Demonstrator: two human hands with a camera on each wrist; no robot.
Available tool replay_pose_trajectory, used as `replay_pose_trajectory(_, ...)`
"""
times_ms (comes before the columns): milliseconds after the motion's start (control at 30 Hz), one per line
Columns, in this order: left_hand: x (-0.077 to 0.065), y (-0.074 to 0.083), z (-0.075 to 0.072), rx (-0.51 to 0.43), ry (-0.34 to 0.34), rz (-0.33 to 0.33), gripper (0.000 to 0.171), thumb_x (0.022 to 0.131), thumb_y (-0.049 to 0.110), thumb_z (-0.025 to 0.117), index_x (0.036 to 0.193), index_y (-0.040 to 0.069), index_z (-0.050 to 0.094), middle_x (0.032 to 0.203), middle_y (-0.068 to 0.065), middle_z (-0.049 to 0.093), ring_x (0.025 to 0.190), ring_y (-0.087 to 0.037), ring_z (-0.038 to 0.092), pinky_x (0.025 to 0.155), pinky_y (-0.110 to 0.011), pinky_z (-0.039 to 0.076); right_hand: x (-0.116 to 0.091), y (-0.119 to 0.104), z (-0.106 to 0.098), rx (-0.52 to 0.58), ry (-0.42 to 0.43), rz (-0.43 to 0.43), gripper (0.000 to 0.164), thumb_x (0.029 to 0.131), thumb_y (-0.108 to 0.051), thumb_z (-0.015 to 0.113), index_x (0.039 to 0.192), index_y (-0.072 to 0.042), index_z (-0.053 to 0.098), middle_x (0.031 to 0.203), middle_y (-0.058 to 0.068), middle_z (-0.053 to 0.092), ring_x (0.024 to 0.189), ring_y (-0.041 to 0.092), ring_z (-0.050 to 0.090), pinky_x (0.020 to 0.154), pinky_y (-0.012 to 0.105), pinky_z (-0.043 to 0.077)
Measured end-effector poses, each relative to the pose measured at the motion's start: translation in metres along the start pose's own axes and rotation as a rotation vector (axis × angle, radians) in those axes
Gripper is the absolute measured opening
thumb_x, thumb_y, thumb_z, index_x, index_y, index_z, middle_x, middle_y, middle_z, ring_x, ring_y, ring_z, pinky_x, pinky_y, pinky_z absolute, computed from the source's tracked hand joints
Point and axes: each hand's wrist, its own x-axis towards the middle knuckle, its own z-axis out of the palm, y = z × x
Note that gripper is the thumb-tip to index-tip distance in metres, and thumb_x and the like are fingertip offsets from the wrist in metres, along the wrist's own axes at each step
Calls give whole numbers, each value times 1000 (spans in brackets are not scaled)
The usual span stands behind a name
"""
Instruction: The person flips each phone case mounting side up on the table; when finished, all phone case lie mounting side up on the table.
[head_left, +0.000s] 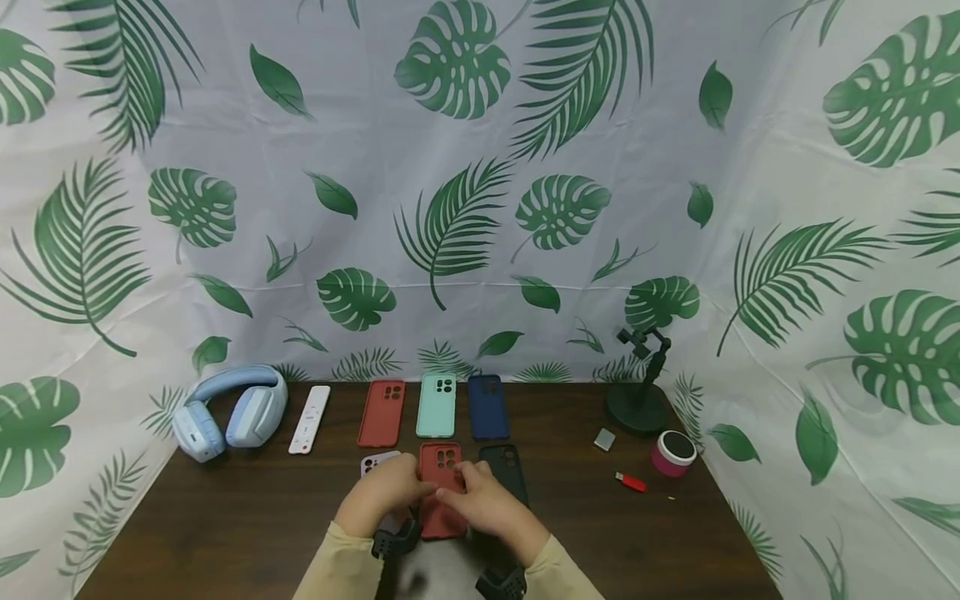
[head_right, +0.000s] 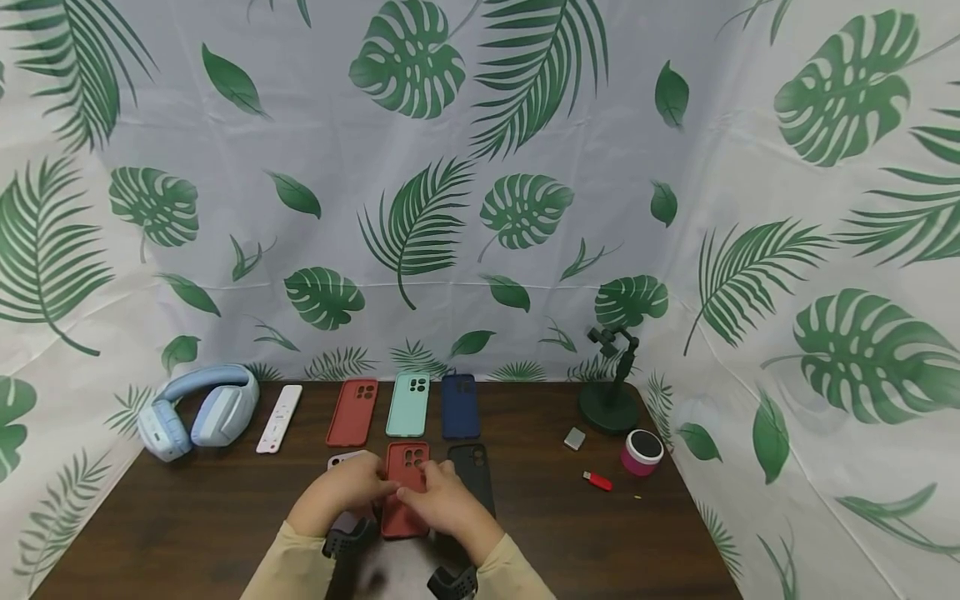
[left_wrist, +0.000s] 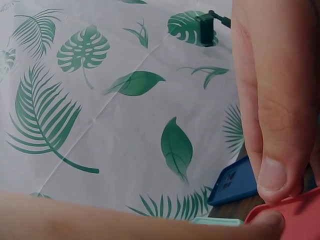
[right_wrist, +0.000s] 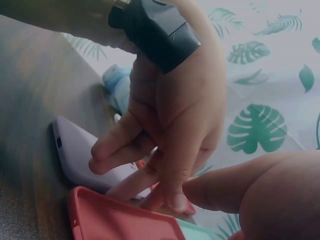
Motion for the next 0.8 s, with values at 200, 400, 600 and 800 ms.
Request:
replay_pose_trajectory(200, -1, 1, 0, -21, -43, -30, 37, 93, 37, 69, 72, 7, 65, 63, -5, 64, 52, -19, 63, 52, -31, 44, 0, 2, 2, 5, -2, 7, 68, 96, -47, 65, 141, 3, 52, 126, 20, 50, 116, 32, 56, 98, 54, 47)
replay_pose_trajectory(400, 1, -2, 3, -51, -48, -32, 31, 87, 35, 72, 70, 11, 61, 65, -4, 64, 51, -18, 63, 51, -31, 43, 0, 2, 2, 9, 2, 13, 66, 96, -46, 65, 141, 2, 53, 126, 20, 49, 112, 30, 54, 96, 52, 47)
replay_pose_trajectory(600, 2, -3, 6, -39, -75, -49, 35, 88, 40, 72, 69, 13, 60, 61, 0, 58, 48, -14, 55, 49, -30, 41, 0, 2, 2, 19, -6, 17, 65, 96, -44, 65, 140, 2, 53, 124, 18, 49, 110, 28, 55, 95, 50, 48)
replay_pose_trajectory(800, 4, -1, 4, -22, -82, -73, 36, 88, 41, 72, 70, 11, 60, 62, -1, 58, 47, -14, 55, 50, -30, 42, 2, 4, 0, 10, 4, 7, 65, 96, -45, 65, 139, 2, 54, 123, 18, 49, 110, 28, 56, 96, 51, 48)
